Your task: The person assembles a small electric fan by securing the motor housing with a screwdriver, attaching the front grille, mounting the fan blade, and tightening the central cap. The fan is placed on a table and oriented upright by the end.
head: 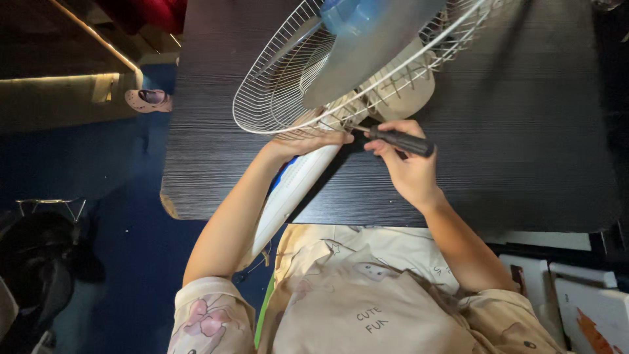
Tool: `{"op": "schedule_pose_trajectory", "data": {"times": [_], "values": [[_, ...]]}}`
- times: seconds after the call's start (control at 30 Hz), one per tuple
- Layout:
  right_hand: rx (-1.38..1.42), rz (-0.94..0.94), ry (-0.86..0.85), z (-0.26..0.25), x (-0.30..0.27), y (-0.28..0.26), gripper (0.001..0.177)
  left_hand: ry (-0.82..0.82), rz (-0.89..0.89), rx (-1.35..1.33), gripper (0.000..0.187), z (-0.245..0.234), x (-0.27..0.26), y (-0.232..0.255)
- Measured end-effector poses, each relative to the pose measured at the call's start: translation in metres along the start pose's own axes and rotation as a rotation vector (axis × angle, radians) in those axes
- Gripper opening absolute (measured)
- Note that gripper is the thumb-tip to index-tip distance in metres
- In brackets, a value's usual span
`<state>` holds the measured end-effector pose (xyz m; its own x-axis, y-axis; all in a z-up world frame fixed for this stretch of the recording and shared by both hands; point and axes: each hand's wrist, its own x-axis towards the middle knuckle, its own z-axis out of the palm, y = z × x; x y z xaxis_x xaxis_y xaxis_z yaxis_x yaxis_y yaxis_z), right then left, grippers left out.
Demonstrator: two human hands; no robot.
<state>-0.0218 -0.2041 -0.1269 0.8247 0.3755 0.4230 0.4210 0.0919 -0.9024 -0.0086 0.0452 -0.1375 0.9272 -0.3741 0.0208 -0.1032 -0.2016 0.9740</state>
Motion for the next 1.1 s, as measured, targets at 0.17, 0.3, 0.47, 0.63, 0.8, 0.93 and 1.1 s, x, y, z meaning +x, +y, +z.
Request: {"op": "schedule_pose_trajectory", "data": {"times": [0.17,0.3,0.47,0.63,0.8,0.93,1.1], "values": [[-0.266,-0.010,0.049,0.012,0.008,-0.018,0.023,0.006,0.131,0.059,0.044,-0.003,0.001,-0.009],[-0.476,-0.378,0.100,0.018,0.016,-0.031,0.029,0.028,0.068,0.112,0.047,-0.003,0.002,-0.008],[-0.584,-0.453,0.093,0.017,0.021,-0.019,0.029,0.025,0.002,0.133,0.056,-0.002,0.004,-0.002],[-0.209,-0.300,0.171,0.034,0.013,0.024,0.051,0.067,0.116,0.170,0.069,-0.001,0.003,-0.004],[-0.146,-0.395,0.249,0.052,0.010,0.043,0.047,0.023,0.134,0.116,0.063,-0.002,-0.001,-0.003],[-0.564,-0.474,0.244,0.037,0.009,0.017,0.036,0.031,0.004,0.136,0.060,-0.002,-0.001,0.005],[-0.379,-0.456,0.224,0.029,0.010,-0.016,0.035,0.073,0.130,0.056,0.067,-0.001,0.000,0.005]]}}
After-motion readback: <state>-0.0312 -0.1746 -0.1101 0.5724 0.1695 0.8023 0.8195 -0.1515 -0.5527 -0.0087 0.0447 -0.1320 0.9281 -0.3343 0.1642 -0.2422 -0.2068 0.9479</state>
